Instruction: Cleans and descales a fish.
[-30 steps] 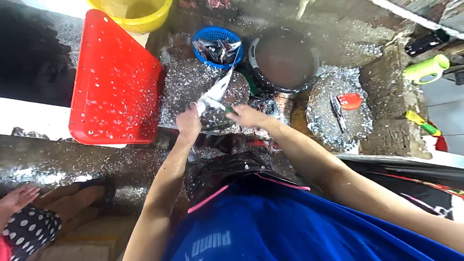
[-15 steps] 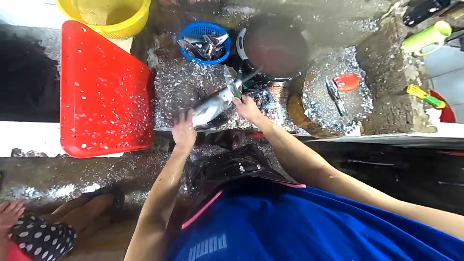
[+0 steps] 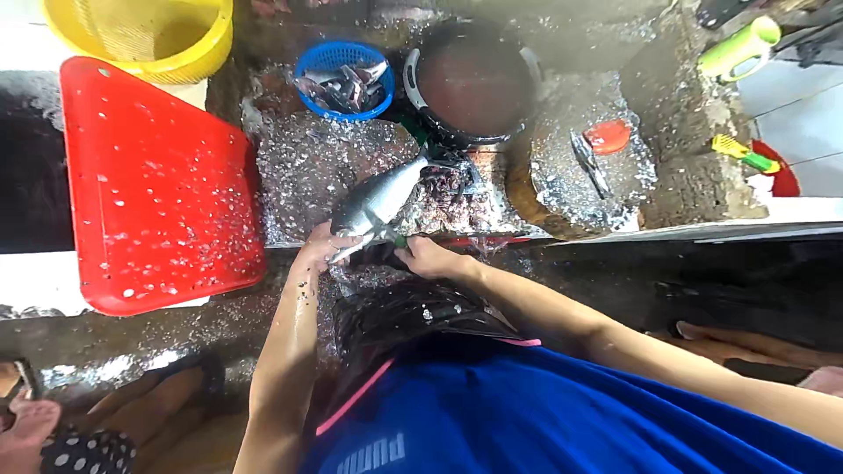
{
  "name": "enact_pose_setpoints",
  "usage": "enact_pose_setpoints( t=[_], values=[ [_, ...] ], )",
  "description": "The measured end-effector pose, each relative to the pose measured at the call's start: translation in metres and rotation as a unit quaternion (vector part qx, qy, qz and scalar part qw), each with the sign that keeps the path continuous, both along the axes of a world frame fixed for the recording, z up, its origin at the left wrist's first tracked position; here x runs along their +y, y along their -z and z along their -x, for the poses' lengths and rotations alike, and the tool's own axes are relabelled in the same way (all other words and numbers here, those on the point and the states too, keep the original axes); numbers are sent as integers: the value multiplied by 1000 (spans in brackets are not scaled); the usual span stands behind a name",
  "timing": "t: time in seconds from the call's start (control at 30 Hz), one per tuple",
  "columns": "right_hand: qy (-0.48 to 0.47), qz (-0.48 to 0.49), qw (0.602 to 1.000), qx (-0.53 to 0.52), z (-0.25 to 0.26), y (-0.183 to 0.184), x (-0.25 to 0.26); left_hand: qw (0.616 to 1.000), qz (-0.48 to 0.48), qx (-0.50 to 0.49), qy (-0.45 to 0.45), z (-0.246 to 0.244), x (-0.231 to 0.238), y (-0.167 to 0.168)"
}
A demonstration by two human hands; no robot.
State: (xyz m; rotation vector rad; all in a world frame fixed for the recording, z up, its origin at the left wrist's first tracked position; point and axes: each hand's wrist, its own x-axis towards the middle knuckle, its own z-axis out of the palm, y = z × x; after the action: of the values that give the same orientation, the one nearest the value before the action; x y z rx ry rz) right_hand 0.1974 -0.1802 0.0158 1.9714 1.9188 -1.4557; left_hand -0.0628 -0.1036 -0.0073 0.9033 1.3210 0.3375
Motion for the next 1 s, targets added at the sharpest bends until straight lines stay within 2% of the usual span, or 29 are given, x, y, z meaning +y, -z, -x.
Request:
enact_pose_setpoints(
  t=[0.07,0.1,0.17,0.23,0.33,0.4,0.43,0.5,0.57,0.63,0.73,0.83,0.9,1.0],
  values=[
    [-88,35,995,5,-7,-19,-1,999,9,-15,29,5,0,3],
    [-96,35,995,-2,-17,-23,10,999,2,-21,35,5,2,4],
    [-35,-3,999,-23,-34,-14,32,999,-14,-5,47,2,3,4],
    [16,-30,998,-56,-24,-3,32,997,-30,40,65,0,-4,3],
    [-53,-12,998,-35,-5,-10,16,990,-66,86,90,5,-10,3],
    [-96,13,995,-28,-23,-20,23,991,-74,77,83,8,-13,15],
    [-87,18,996,-31,-37,-22,32,993,-68,70,72,6,-13,17],
    [13,-3,999,-51,-68,-9,54,994,-50,83,55,0,-6,10],
    [174,-25,982,-76,-91,12,81,991,-59,111,51,-7,4,3],
    [242,-14,965,-100,-102,30,93,981,-84,158,76,-18,12,2],
    [155,2,985,-70,-81,39,71,980,-78,157,98,-26,13,4],
    [64,25,997,-25,-64,35,40,995,-57,49,61,-25,-5,16],
    [42,1,999,-27,-74,42,36,999,-33,-2,36,-17,-20,22],
    [64,-64,994,-55,-105,62,18,999,-19,-23,14,4,-69,38]
  ],
)
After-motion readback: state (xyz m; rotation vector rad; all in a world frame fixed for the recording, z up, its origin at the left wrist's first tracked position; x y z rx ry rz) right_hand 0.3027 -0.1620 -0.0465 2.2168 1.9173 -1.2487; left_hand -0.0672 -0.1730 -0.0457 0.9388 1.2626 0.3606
